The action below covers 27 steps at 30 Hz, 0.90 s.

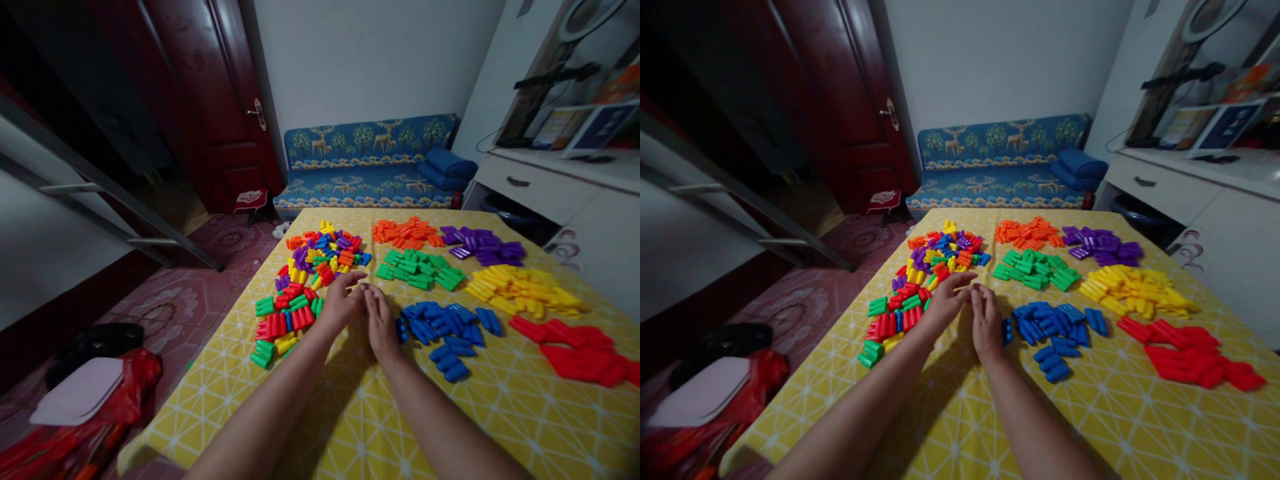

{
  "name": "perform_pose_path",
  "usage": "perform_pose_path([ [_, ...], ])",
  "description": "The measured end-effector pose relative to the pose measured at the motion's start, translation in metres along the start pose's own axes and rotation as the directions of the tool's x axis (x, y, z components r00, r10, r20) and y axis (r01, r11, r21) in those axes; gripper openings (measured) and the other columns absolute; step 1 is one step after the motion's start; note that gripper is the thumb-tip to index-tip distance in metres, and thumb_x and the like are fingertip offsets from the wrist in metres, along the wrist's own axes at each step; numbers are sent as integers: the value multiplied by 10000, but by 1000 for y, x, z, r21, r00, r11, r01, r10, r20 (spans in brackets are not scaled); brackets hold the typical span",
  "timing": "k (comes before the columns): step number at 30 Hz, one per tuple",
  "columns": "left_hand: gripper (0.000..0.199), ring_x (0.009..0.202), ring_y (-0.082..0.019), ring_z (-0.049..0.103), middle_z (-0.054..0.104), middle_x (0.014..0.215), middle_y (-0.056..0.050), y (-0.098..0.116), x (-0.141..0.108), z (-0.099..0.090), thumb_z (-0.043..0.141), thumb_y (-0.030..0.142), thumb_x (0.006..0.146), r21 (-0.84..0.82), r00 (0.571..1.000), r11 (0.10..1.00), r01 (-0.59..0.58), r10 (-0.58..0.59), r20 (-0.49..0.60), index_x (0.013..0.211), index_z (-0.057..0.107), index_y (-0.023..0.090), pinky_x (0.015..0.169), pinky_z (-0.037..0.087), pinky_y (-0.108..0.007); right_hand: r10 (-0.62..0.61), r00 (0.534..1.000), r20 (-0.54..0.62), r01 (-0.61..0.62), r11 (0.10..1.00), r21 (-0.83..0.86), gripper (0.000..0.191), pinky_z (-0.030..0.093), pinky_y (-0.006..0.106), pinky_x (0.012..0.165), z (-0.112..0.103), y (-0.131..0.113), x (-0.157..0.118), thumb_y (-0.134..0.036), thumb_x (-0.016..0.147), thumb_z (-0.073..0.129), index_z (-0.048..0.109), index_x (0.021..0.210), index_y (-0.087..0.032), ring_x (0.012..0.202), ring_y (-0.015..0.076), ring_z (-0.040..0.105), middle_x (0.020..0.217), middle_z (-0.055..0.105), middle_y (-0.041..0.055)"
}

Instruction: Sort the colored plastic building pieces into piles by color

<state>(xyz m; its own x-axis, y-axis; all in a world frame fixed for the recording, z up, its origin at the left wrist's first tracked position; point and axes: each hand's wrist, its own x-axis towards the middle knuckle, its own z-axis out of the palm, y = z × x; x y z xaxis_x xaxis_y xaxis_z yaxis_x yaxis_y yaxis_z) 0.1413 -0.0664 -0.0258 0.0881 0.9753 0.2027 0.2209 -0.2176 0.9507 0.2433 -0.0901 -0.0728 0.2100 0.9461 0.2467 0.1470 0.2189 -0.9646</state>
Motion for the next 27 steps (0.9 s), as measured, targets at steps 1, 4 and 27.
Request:
perform_pose_path([
  [1, 290, 1121, -233, 616, 678, 1180, -92, 6, -8, -18, 581, 236, 840, 101, 996, 991, -83, 81, 28, 1111, 674, 198, 960, 496, -369, 5, 1000, 14, -5, 1000, 7, 499, 479, 386, 961, 0, 1, 0, -589, 930, 381, 564, 1183, -200, 1102, 233, 610, 1231, 637, 123],
  [4, 382, 1200, -251, 562, 624, 1266, -62, 11, -37, -81, 590, 358, 860, 465, 971, 858, -220, 236, 23, 1228, 616, 260, 1046, 439, -414, -3, 999, 52, 2, 1000, 7, 481, 514, 376, 875, 3, 2, -2, -573, 926, 399, 568, 1167, -192, 983, 220, 645, 1189, 645, 123],
  [27, 522, 1190, -311, 541, 587, 1269, -130, -35, -7, -82, 703, 302, 773, 725, 987, 672, -154, 136, 83, 1278, 603, 215, 1020, 434, -454, -77, 993, 91, 89, 986, -144, 467, 538, 375, 806, 12, 10, 2, -503, 892, 504, 558, 1220, -176, 1005, 235, 636, 1147, 648, 131],
])
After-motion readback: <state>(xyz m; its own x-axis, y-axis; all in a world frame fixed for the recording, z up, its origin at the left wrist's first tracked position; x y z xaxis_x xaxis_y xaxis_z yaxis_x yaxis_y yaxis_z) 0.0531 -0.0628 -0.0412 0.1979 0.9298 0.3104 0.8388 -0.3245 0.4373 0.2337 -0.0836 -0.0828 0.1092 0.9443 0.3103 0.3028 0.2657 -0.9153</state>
